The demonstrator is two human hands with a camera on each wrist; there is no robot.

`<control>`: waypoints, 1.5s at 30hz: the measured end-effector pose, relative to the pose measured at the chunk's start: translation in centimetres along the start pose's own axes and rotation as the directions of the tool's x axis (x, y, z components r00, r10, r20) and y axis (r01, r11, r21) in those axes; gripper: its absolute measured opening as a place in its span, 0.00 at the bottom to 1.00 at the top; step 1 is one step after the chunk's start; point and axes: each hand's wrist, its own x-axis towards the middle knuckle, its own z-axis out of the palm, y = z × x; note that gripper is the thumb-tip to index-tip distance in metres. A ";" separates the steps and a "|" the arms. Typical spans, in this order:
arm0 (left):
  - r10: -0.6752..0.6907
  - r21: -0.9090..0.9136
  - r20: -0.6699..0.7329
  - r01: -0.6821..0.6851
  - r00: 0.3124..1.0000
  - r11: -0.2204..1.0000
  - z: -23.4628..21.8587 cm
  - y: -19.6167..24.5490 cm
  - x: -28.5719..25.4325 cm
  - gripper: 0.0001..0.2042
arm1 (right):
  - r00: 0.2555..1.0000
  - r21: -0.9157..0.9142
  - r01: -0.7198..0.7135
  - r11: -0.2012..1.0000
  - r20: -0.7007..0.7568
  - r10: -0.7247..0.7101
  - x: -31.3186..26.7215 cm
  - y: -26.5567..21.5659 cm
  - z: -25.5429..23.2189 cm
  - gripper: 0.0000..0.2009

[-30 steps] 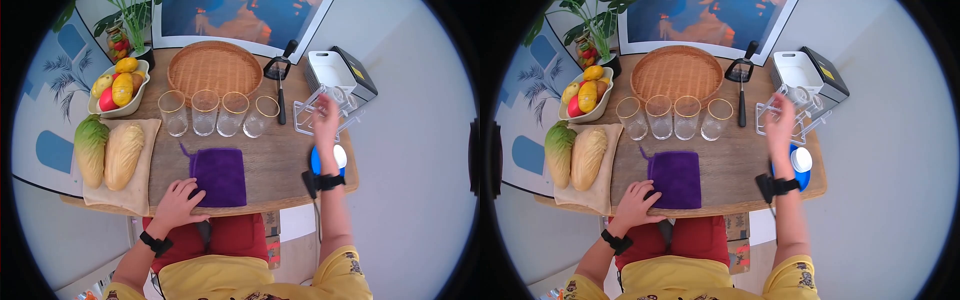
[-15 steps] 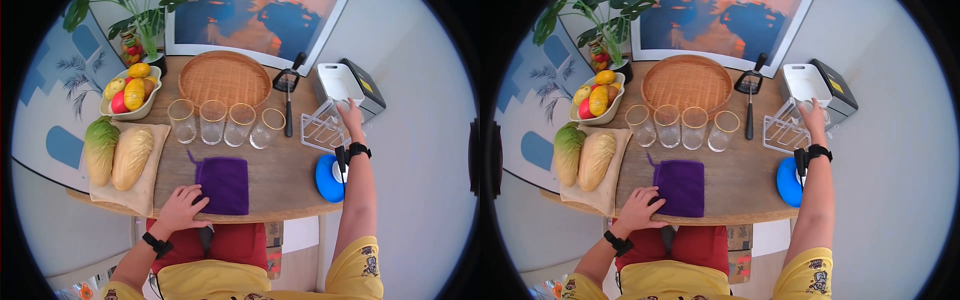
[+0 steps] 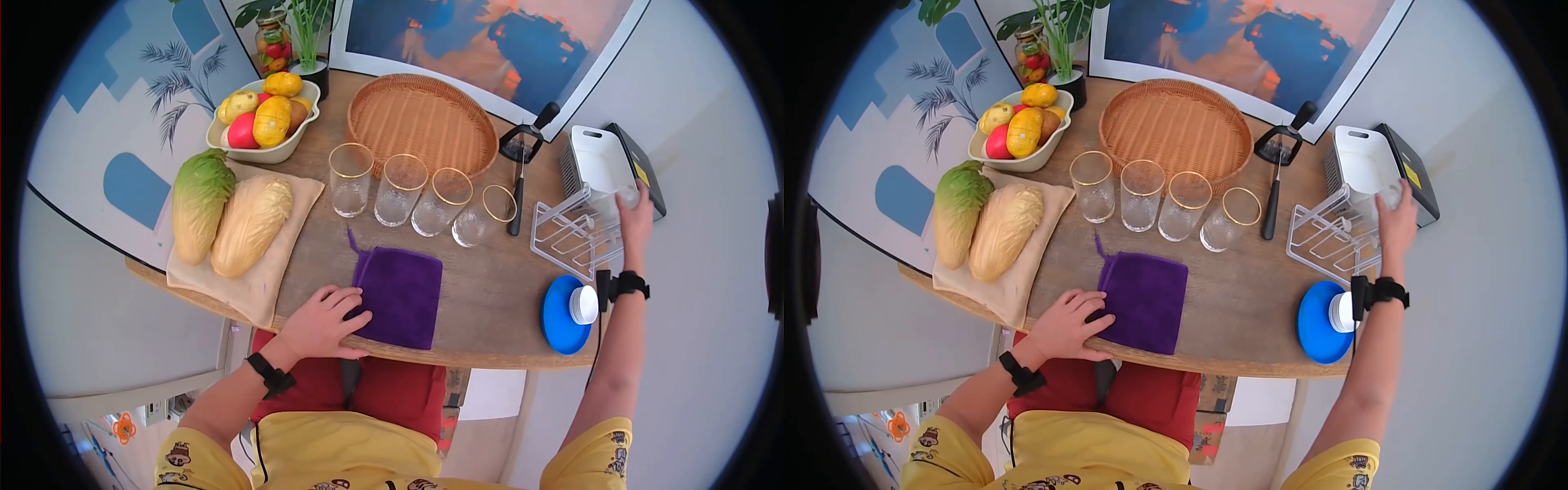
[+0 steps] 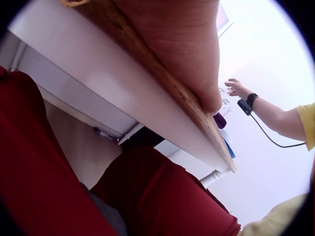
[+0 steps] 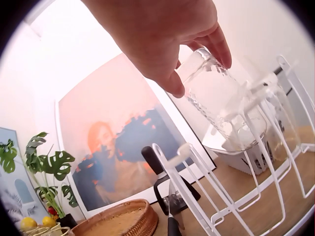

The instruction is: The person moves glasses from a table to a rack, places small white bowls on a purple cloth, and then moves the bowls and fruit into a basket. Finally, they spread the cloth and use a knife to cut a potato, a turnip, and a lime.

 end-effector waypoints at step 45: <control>0.026 -0.058 -0.097 -0.032 0.995 0.998 0.9 -0.4 -0.8 0.29 | 0.783 0.524 0.251 0.814 0.385 -0.489 -33.3 -26.3 -6.5 0.42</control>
